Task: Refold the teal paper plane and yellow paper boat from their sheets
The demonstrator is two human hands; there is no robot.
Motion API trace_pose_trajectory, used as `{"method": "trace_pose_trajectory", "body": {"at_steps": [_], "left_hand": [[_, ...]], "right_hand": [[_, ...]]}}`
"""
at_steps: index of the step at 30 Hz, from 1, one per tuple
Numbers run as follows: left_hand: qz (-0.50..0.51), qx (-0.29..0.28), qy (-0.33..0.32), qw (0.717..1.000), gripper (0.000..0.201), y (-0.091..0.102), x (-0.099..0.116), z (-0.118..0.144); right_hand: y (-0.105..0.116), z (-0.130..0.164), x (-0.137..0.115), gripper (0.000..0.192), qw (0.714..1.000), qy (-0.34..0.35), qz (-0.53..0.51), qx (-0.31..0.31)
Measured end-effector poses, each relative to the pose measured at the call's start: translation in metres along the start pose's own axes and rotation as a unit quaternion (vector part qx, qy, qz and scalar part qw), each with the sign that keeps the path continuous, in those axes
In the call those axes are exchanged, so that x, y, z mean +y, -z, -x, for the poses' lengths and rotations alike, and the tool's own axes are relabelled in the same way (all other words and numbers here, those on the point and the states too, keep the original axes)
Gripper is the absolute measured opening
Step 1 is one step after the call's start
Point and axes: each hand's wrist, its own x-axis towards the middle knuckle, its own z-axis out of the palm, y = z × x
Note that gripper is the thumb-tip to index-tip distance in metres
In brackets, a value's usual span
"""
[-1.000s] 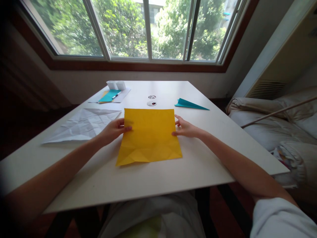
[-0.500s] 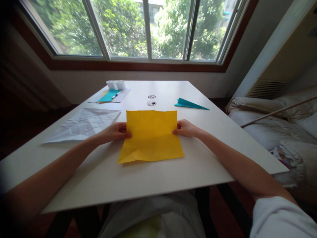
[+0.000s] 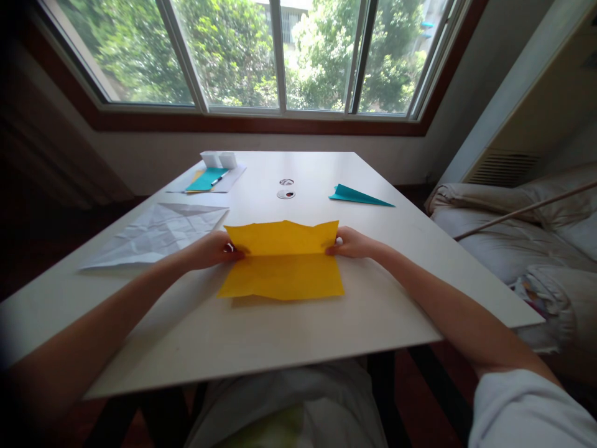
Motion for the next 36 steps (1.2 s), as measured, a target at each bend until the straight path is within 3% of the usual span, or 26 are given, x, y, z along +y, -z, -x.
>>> {"method": "trace_pose_trajectory", "body": {"at_steps": [6,13,17,24,36], "left_hand": [[-0.052,0.039,-0.033,0.997,0.024,0.000,0.001,0.000],[-0.053,0.080,-0.067,0.993,0.022,-0.006,0.004,-0.002],[-0.056,0.097,-0.106,0.988,0.022,-0.009,0.000,-0.002],[-0.057,0.084,-0.138,0.985,0.023,-0.007,-0.003,-0.001],[-0.108,0.028,-0.087,0.990,0.026,-0.002,0.005,0.004]], "right_hand": [[0.002,0.002,-0.006,0.023,0.998,0.038,0.050,0.005],[-0.002,-0.002,0.005,0.009,0.980,0.072,0.148,0.116],[-0.002,-0.004,0.010,0.012,0.970,0.085,0.182,0.134],[0.001,-0.003,0.006,0.016,0.961,0.100,0.241,0.097],[0.007,0.005,-0.011,0.034,0.947,0.073,0.314,0.002]]}}
